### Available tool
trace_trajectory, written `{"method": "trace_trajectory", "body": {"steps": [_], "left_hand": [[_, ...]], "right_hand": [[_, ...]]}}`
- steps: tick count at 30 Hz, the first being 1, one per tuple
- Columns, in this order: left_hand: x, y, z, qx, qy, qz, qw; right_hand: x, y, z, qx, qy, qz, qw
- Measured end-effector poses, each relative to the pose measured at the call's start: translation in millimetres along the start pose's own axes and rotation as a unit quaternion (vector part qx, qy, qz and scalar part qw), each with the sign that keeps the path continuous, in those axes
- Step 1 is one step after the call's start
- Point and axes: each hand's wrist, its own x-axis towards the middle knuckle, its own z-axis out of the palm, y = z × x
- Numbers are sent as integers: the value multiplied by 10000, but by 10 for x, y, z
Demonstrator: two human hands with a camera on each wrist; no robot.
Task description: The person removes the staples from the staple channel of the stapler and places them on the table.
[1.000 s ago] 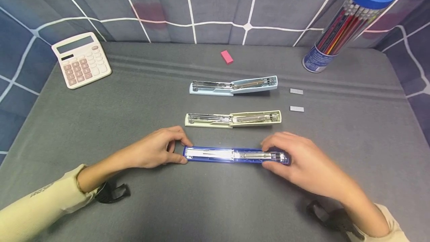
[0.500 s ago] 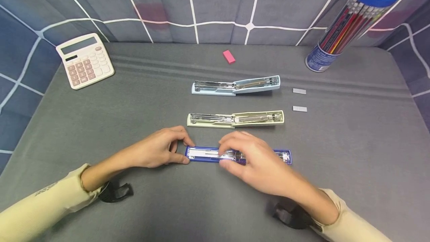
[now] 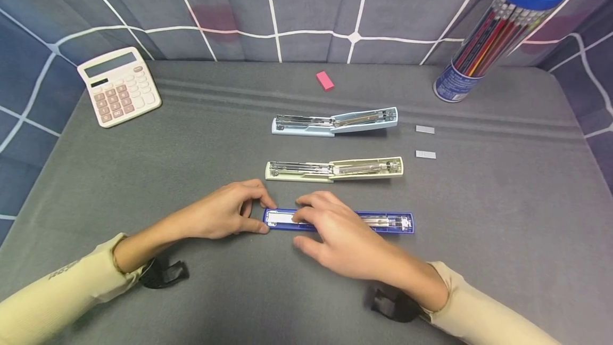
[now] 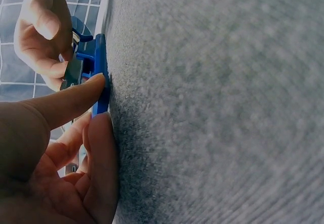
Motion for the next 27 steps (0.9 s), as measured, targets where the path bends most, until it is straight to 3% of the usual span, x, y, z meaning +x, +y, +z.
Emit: {"method": "trace_trajectory", "body": {"steps": [9, 21, 27], "left_hand": [[-1, -2, -1, 31, 14, -27, 10000], [0, 1, 0, 36, 23, -17, 10000], [-2, 6, 3, 43, 28, -1, 10000]], "right_hand": [[49, -21, 32, 5, -35, 134, 9999], [73, -23, 42, 961, 248, 179, 9949], [132, -37, 91, 1186, 439, -28, 9920]]}}
